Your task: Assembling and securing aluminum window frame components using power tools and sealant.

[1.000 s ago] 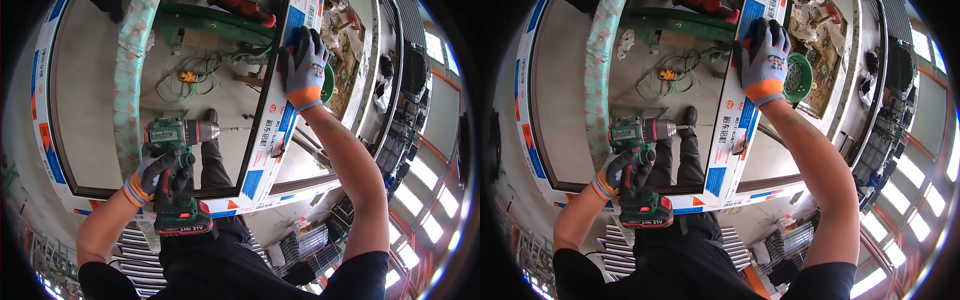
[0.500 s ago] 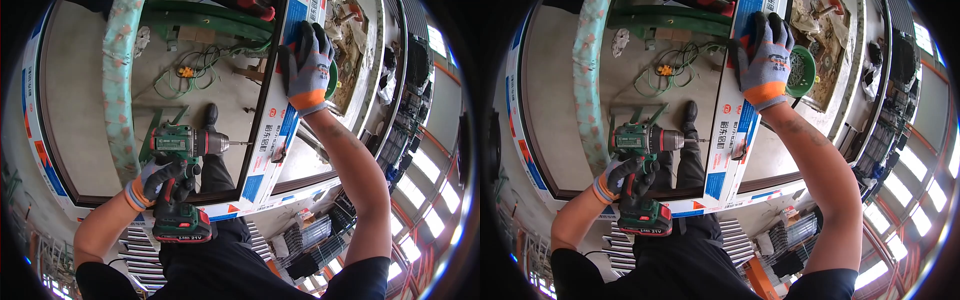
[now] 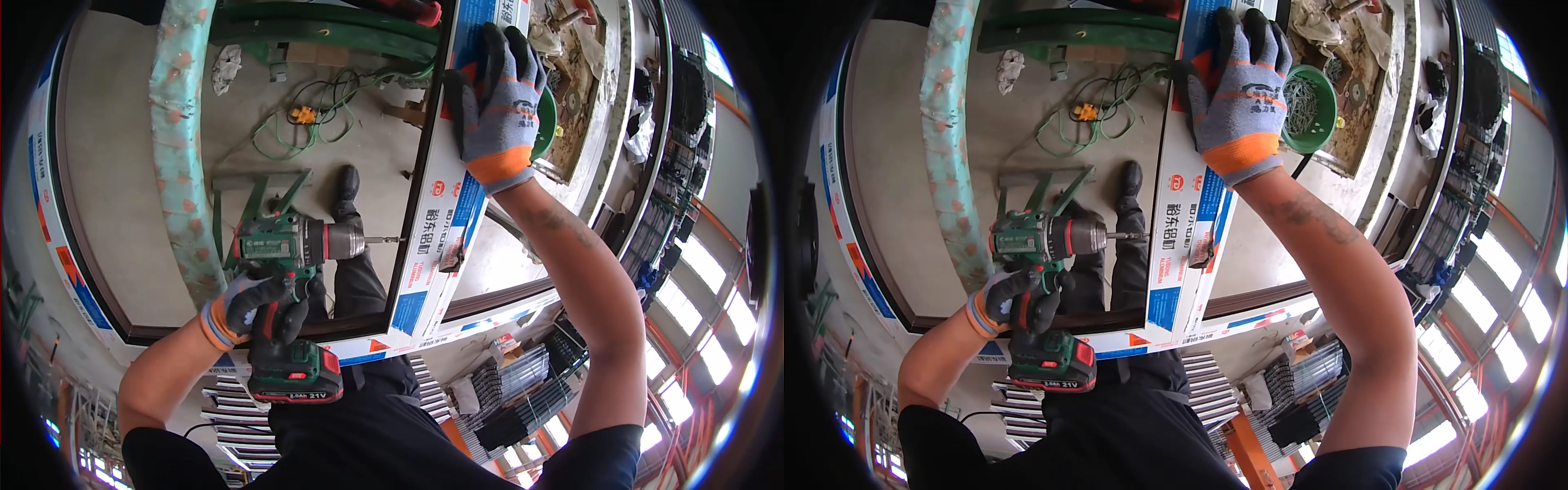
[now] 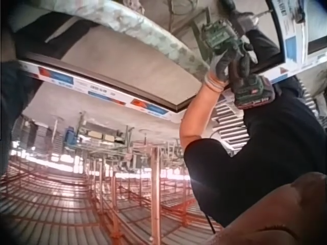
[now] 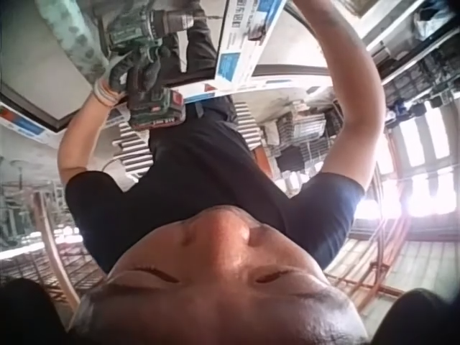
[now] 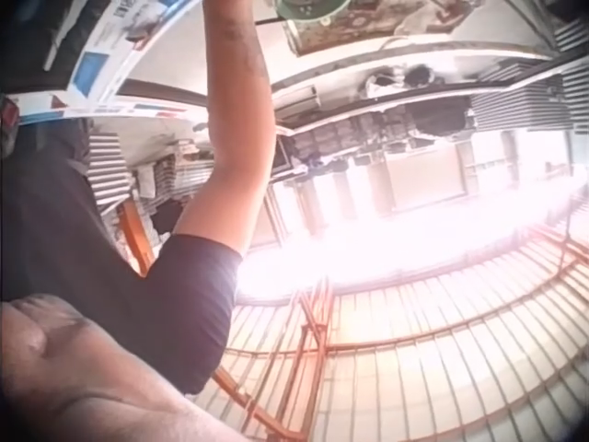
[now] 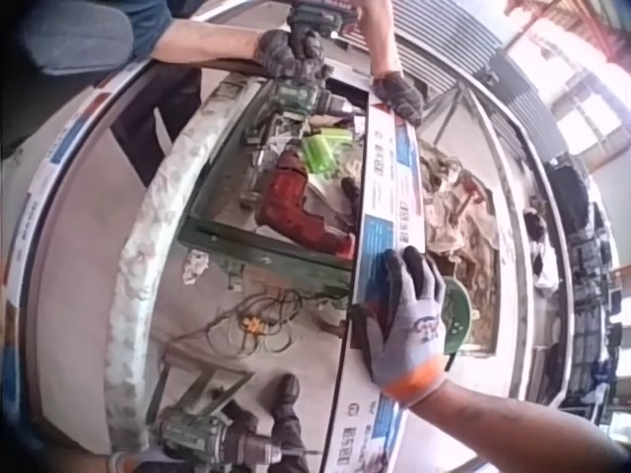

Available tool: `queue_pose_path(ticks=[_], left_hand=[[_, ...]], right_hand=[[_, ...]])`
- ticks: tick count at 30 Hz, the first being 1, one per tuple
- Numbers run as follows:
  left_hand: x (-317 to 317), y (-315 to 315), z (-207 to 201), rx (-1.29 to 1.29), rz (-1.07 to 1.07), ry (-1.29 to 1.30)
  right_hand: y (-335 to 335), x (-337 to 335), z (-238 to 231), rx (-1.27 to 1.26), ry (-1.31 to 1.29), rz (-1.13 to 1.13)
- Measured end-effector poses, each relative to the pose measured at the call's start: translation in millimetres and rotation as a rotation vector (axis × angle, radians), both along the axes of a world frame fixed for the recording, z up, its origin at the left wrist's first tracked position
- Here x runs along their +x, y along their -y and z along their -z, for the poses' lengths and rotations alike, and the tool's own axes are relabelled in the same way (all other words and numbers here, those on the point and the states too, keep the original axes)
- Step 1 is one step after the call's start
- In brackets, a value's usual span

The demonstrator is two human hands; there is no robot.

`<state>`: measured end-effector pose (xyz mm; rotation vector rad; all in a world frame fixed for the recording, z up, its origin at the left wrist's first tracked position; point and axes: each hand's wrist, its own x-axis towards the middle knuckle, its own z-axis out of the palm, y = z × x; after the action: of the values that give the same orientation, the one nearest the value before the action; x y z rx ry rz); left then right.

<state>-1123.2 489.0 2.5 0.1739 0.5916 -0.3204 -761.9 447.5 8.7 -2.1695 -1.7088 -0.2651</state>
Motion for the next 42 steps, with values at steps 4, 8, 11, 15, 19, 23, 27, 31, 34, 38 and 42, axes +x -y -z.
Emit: queue_pose_path(ticks=[4,8,11,15,19,23,27,31,34,38,42], left_hand=[[0.2,2.5,2.4,-0.002,0.006,-0.084],[4.2,-3.4,2.3,0.01,0.059,-0.132],[4.3,-3.8,0.9,0.007,0.057,-0.137],[5.8,-1.8,-1.5,-0.008,0.018,-0.123],[8.2,-2.5,-3.4,-0.005,0.068,-0.17],[9.6,-3.0,-7.6,0.042,0.047,-0.19],[7.9,-2.5,-8.2,0.024,0.03,-0.192],[7.9,-3.1,-6.3,0.046,0.046,-0.164],[4.8,-1.6,-0.8,0.032,0.047,-0.149],[2.5,0.5,1.4,0.019,0.005,-0.156],[1.7,-1.9,3.5,0.004,0.013,-0.123]], right_hand=[[-5.0,-0.6,1.8,0.019,-0.017,0.008],[-1.9,3.1,3.3,-0.005,-0.007,0.014],[-3.6,2.3,4.9,0.011,-0.041,0.008],[-5.6,0.9,3.6,0.02,-0.054,0.01],[-2.9,2.8,2.6,0.003,-0.042,0.018],[-2.8,3.2,1.5,0.012,-0.045,0.022],[-3.9,2.2,-0.4,0.016,-0.046,0.024],[-2.0,3.2,2.6,0.014,-0.037,0.038],[-2.2,2.9,1.4,0.008,-0.026,0.04],[-2.2,2.6,-0.1,-0.012,-0.041,0.047],[-3.1,4.4,2.7,0.02,-0.062,0.025]])
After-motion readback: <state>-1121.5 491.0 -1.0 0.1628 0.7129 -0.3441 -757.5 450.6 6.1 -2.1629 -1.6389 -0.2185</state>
